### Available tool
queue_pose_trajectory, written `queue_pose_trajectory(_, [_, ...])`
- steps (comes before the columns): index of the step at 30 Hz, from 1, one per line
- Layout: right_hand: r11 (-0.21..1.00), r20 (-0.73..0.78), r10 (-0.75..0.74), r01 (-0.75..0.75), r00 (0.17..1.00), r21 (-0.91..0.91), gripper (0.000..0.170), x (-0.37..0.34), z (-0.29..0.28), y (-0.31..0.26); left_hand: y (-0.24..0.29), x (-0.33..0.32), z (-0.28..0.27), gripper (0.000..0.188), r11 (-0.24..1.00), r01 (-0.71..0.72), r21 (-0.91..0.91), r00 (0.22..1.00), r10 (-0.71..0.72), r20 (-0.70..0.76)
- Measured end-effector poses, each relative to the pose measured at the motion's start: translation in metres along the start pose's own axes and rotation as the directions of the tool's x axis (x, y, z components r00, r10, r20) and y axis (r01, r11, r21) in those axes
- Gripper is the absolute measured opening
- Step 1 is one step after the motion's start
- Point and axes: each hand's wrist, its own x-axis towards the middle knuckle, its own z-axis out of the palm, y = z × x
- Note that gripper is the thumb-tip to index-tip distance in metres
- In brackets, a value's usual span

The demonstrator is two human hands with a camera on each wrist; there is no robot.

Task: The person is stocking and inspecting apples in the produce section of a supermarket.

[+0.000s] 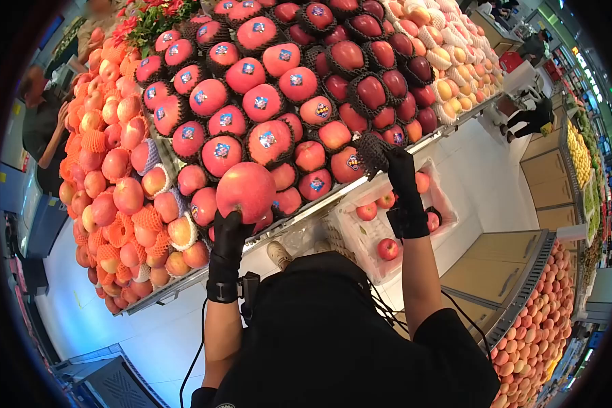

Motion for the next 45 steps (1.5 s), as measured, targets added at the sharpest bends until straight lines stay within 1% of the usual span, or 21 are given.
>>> queue_pose_trajectory(1, [0.992, 0.028, -0.083, 0.085, 0.996, -0.092, 0.022, 0.001, 0.008, -0.022, 0.004, 0.0, -0.005, 0.059, 0.98, -0.063, 0.187, 0.998, 0.063, 0.005])
queue_pose_trajectory(5, [0.827, 0.145, 0.136, -0.193, 0.98, 0.528, 0.03, 0.008, 0.043, -0.066, 0.02, 0.002, -0.026, 0.052, 0.664, -0.242, 0.707, 0.958, 0.277, 0.068])
queue_pose_trajectory(9, [0.812, 0.242, -0.002, -0.14, 0.97, 0.567, 0.036, 0.027, 0.074, -0.044, 0.03, 0.006, -0.056, 0.039, 0.666, -0.254, 0.701, 0.943, 0.33, 0.027])
queue_pose_trajectory(12, [0.386, 0.377, 0.024, -0.357, 0.926, 0.851, 0.039, 0.014, 0.108, -0.113, 0.034, 0.01, -0.075, 0.031, 0.795, -0.255, 0.551, 0.953, 0.303, 0.004])
queue_pose_trajectory(16, [0.752, 0.277, -0.127, -0.09, 0.952, 0.653, 0.036, 0.0, 0.143, -0.136, 0.042, 0.019, -0.083, 0.05, 0.987, -0.138, -0.084, 0.987, 0.144, 0.075])
queue_pose_trajectory(19, [0.876, 0.327, -0.122, -0.054, 0.937, 0.48, 0.036, -0.008, 0.162, -0.145, 0.046, 0.017, -0.071, 0.066, 0.842, 0.061, -0.536, 0.98, 0.051, 0.192])
queue_pose_trajectory(20, [0.852, 0.397, 0.0, -0.208, 0.918, 0.481, 0.035, -0.003, 0.168, -0.15, 0.053, 0.014, -0.065, 0.056, 0.972, -0.187, -0.139, 0.964, 0.209, 0.166])
queue_pose_trajectory(21, [0.809, 0.466, 0.115, -0.355, 0.877, 0.469, 0.035, 0.0, 0.174, -0.155, 0.065, 0.011, -0.055, 0.048, 0.875, -0.386, 0.293, 0.922, 0.362, 0.136])
queue_pose_trajectory(23, [0.786, 0.432, 0.001, -0.268, 0.902, 0.558, 0.027, -0.014, 0.192, -0.182, 0.1, 0.002, -0.031, 0.044, 0.553, -0.491, 0.674, 0.831, 0.528, 0.172])
queue_pose_trajectory(25, [0.819, 0.46, -0.108, -0.184, 0.881, 0.543, 0.025, -0.025, 0.196, -0.209, 0.105, -0.001, -0.017, 0.048, 0.907, -0.389, 0.161, 0.921, 0.38, 0.085])
queue_pose_trajectory(27, [0.841, 0.489, -0.213, -0.096, 0.846, 0.533, 0.022, -0.033, 0.199, -0.233, 0.114, -0.004, -0.011, 0.051, 0.906, -0.398, 0.146, 0.917, 0.39, 0.079])
queue_pose_trajectory(30, [0.89, 0.527, -0.253, -0.017, 0.811, 0.455, 0.013, -0.009, 0.234, -0.19, 0.117, -0.004, -0.018, 0.052, 0.666, -0.502, 0.552, 0.839, 0.529, 0.125])
queue_pose_trajectory(34, [0.88, 0.779, -0.14, -0.283, 0.612, 0.381, 0.019, -0.019, 0.207, -0.24, 0.098, 0.01, -0.031, 0.049, 0.937, -0.259, -0.233, 0.955, 0.285, 0.085])
queue_pose_trajectory(35, [0.879, 0.816, -0.121, -0.321, 0.566, 0.353, 0.022, -0.016, 0.204, -0.241, 0.097, 0.011, -0.033, 0.048, 0.937, -0.292, -0.193, 0.944, 0.314, 0.098])
queue_pose_trajectory(36, [0.883, 0.764, -0.081, -0.31, 0.64, 0.353, 0.024, -0.022, 0.208, -0.236, 0.096, 0.012, -0.035, 0.047, 0.933, -0.324, -0.154, 0.933, 0.342, 0.111])
queue_pose_trajectory(38, [0.969, 0.705, -0.045, -0.141, 0.707, 0.203, 0.032, -0.005, 0.212, -0.196, 0.094, 0.016, -0.046, 0.045, 0.606, -0.603, 0.518, 0.782, 0.577, 0.235])
queue_pose_trajectory(39, [1.0, 0.447, 0.001, 0.003, 0.895, -0.008, 0.031, -0.033, 0.2, -0.259, 0.095, 0.017, -0.049, 0.048, 0.809, -0.508, 0.296, 0.861, 0.482, 0.161])
queue_pose_trajectory(41, [0.962, 0.173, -0.263, 0.246, 0.949, 0.116, 0.03, -0.044, 0.199, -0.268, 0.1, 0.018, -0.049, 0.053, 0.95, -0.305, -0.068, 0.944, 0.311, 0.111])
queue_pose_trajectory(43, [0.97, 0.377, -0.178, 0.096, 0.909, 0.225, 0.028, -0.057, 0.203, -0.284, 0.109, 0.014, -0.043, 0.054, 0.948, -0.289, -0.132, 0.95, 0.302, 0.085])
queue_pose_trajectory(44, [0.907, 0.438, -0.415, 0.403, 0.797, 0.127, 0.034, -0.067, 0.208, -0.293, 0.111, 0.013, -0.041, 0.054, 0.941, -0.335, -0.056, 0.939, 0.338, 0.065])
queue_pose_trajectory(45, [0.896, 0.432, -0.435, 0.427, 0.79, 0.122, 0.034, -0.069, 0.216, -0.288, 0.113, 0.011, -0.039, 0.054, 0.927, -0.376, 0.021, 0.926, 0.374, 0.045])
